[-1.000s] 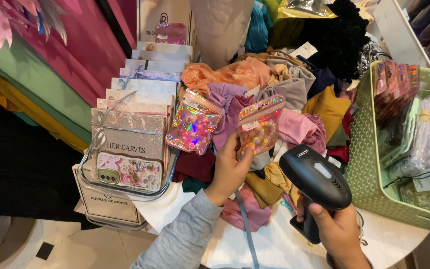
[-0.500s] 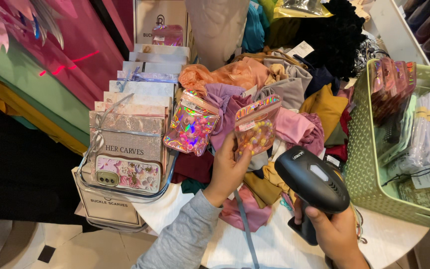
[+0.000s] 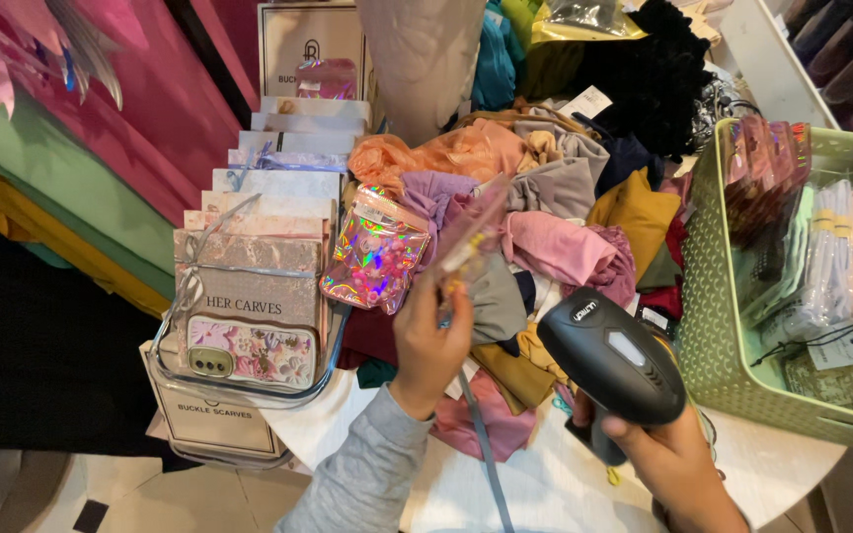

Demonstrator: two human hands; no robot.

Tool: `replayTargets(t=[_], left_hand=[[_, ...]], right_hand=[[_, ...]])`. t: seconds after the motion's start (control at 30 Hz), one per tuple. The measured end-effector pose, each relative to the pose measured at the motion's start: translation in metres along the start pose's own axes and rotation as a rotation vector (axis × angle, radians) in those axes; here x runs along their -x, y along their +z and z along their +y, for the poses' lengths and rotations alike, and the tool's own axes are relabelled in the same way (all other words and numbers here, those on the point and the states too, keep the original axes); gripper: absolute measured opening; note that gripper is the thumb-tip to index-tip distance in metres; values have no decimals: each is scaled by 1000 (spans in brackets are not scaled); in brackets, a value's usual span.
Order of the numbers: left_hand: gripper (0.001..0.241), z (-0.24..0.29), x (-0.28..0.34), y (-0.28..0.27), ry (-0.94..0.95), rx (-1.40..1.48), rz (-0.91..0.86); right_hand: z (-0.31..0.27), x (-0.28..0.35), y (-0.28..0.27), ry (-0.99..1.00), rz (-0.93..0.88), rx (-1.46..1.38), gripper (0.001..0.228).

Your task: The person scans barcodes on various clothing items, such as scarves and packaged hair accessories, using a handheld scanner on a display table.

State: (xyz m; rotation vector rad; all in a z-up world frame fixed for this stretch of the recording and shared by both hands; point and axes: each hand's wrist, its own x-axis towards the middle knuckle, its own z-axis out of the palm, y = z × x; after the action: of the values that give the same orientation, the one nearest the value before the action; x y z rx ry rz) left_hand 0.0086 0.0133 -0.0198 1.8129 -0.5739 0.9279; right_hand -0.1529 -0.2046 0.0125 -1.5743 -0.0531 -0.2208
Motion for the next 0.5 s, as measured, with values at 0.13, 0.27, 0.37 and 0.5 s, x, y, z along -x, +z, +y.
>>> replayTargets(t=[0.13, 0.27, 0.37, 0.5], left_hand=[[32, -3, -11, -7, -116, -26, 114], [22, -2, -14, -7, -142, 25, 98], [34, -5, -9, -3, -117, 40, 107], [38, -1, -10, -3, -141, 87, 48]], right_hand=[[0, -13, 4, 97, -33, -33, 48], [10, -19, 8, 152, 29, 68, 35], [-3, -27, 16, 37, -30, 131, 34], [-16, -33, 24, -59, -83, 44, 35]])
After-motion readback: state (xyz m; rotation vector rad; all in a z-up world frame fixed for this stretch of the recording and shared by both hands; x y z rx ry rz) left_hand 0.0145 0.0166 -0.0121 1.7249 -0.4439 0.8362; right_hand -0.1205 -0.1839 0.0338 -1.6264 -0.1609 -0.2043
